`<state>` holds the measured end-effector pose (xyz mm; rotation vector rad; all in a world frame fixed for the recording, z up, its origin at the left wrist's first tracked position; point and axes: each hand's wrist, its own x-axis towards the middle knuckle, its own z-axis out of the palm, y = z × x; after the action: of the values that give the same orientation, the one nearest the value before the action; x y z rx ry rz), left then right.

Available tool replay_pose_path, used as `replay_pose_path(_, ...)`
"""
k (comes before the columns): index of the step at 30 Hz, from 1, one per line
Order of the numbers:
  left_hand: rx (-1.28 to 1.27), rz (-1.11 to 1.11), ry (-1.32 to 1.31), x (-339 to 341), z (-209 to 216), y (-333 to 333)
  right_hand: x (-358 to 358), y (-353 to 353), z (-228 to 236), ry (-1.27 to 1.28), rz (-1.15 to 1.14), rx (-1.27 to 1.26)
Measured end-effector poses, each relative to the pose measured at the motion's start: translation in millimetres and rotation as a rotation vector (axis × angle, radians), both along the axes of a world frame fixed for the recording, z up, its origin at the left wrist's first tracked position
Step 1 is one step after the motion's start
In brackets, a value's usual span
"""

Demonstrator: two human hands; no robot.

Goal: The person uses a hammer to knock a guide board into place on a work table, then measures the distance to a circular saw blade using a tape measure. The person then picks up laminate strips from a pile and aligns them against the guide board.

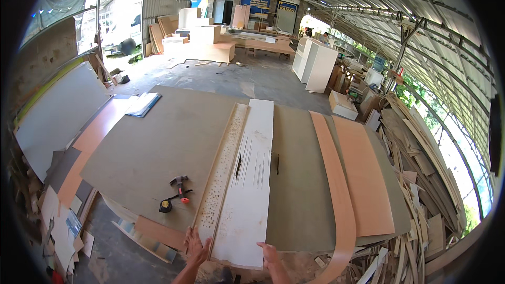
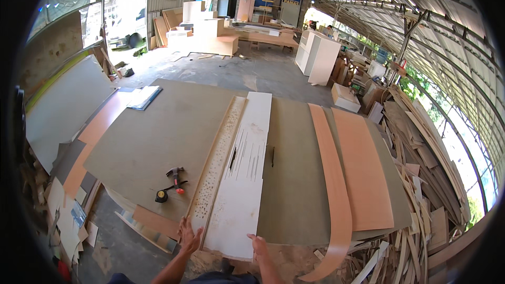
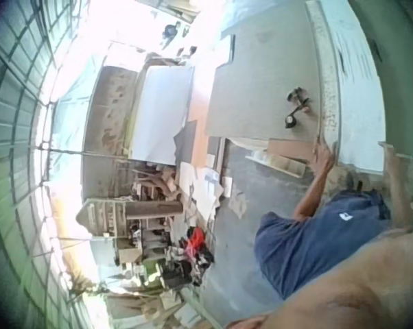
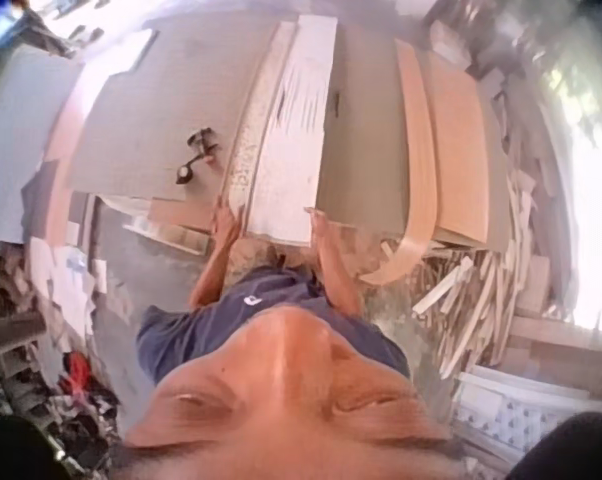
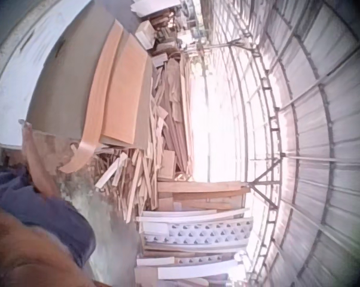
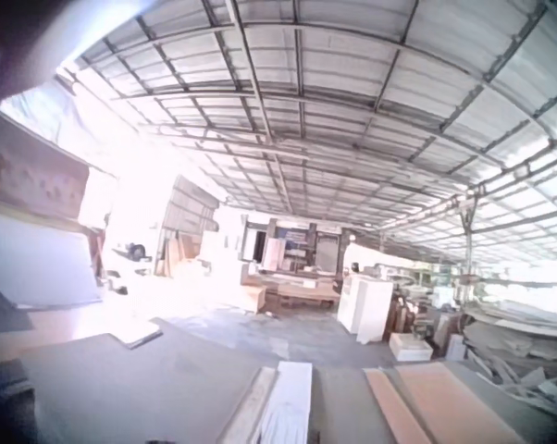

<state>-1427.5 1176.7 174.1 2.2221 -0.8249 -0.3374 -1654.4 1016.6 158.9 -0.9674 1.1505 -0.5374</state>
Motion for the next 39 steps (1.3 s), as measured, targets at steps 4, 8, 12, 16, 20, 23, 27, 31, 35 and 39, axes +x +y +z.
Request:
replay_pose_path(4, 0.001, 0.072, -0.01, -4, -12, -11, 28, 5, -10, 0.23, -0.267, -0.206)
replay_pose_path(8, -0.069, 0.085, -0.017, 7, -23, 1, 41, 14, 40, 0.407, -0.289, -0.378)
replay_pose_path(12, -0.002, 0.032, -0.125, 1, -22, -1, 12, -10, 66, 0.225, -0.331, -0.307)
replay_pose_path(16, 0.067, 0.062, -0.128, -8, 2, -4, -34, -35, 56, 0.065, -0.393, -0.264)
replay_pose_path(20, 0.08, 0.105, -0.159, -15, 16, -11, -93, -67, 40, -0.017, -0.568, -0.317)
replay_pose_path(23, 0.114, 0.137, -0.204, -16, 15, -10, -161, -103, 24, 0.037, -0.5, -0.464)
replay_pose_path(27, 0.117, 0.187, -0.222, -15, 16, -9, -221, -138, 50, 0.05, -0.641, -0.441)
replay_pose_path(31, 0.119, 0.182, -0.229, -25, 17, -24, -297, -177, 41, 0.342, -0.825, -0.43)
replay_pose_path(35, 0.046, 0.26, -0.249, -14, 10, -12, -322, -193, 17, 0.595, -0.779, -0.553)
replay_pose_path(39, 0.084, 0.225, -0.227, -23, 6, -25, -405, -200, -59, 0.77, -0.7, -0.613)
